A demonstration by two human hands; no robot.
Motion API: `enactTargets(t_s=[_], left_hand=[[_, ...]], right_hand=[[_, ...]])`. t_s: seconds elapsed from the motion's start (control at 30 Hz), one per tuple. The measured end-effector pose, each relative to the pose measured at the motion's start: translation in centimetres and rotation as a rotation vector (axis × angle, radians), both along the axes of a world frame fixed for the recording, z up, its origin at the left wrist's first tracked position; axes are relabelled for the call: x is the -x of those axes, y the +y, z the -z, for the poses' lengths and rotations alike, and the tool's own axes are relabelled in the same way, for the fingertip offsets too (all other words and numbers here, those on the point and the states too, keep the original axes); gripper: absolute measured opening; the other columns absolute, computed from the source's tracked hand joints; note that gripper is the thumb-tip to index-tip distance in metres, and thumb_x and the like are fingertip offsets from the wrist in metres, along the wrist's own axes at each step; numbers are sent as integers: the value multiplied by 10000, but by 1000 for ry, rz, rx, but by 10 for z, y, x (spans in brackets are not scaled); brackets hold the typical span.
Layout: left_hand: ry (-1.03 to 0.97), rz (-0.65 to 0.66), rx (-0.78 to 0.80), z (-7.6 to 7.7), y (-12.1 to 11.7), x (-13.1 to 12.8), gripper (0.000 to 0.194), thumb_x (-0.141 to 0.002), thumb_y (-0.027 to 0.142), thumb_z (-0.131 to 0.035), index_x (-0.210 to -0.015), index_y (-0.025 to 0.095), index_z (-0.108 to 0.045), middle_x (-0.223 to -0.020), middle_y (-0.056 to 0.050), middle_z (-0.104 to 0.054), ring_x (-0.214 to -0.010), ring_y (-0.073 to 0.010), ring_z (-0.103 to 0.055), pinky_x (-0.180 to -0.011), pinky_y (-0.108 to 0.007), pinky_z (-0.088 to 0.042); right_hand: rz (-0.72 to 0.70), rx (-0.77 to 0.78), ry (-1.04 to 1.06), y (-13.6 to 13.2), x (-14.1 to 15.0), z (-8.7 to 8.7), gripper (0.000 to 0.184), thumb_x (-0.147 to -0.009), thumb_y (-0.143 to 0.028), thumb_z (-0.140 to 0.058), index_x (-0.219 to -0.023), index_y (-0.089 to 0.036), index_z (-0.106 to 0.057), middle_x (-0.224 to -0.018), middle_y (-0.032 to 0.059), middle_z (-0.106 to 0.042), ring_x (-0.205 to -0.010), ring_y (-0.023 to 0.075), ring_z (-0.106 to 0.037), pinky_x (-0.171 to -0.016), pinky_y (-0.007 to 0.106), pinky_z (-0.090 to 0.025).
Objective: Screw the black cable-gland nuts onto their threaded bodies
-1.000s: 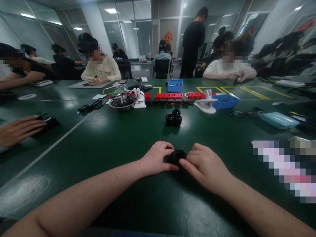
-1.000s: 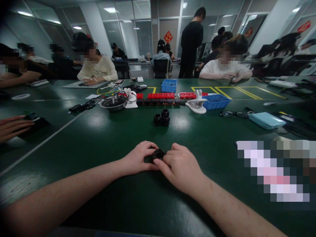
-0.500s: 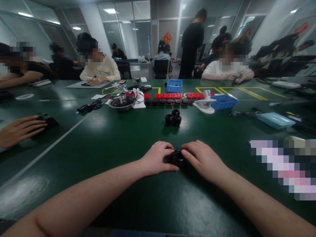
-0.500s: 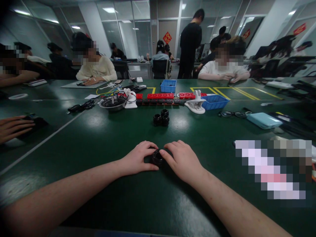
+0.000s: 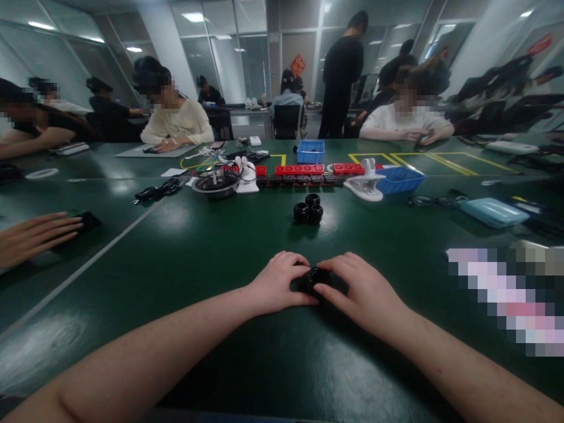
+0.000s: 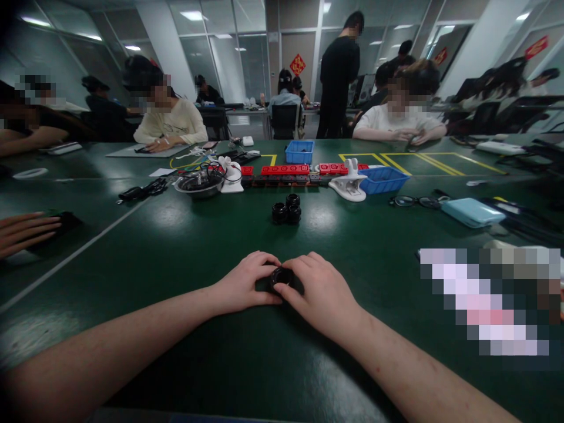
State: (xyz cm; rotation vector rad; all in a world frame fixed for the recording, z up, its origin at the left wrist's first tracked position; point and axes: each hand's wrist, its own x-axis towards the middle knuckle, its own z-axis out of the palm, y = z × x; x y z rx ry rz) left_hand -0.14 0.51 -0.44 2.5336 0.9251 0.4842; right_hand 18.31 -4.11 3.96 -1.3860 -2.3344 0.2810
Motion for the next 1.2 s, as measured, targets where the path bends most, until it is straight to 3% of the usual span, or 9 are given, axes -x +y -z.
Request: enactTargets(t_s=[0.47, 1.2], left_hand=[[-3, -3, -3, 1, 0, 0, 398, -695, 480, -640, -997, 226, -596, -1081, -43, -518, -1028, -222, -453, -937, -398, -327], [3, 2, -8, -1, 0, -1, 410, -691, 480, -649, -997, 211, -596, -1079, -49, -522, -1023, -218, -453, -927, -382, -333]], right_hand=[[11, -9, -15, 0, 0, -2, 204, -724, -271, -626, -901, -171, -608, -835, 58, -650, -799, 216, -558, -684, 365, -475], [-8, 62, 17, -1, 0, -4, 224, -807, -293, -514, -938, -138, -608, -870, 81, -645, -822, 215, -541, -709, 376, -460]])
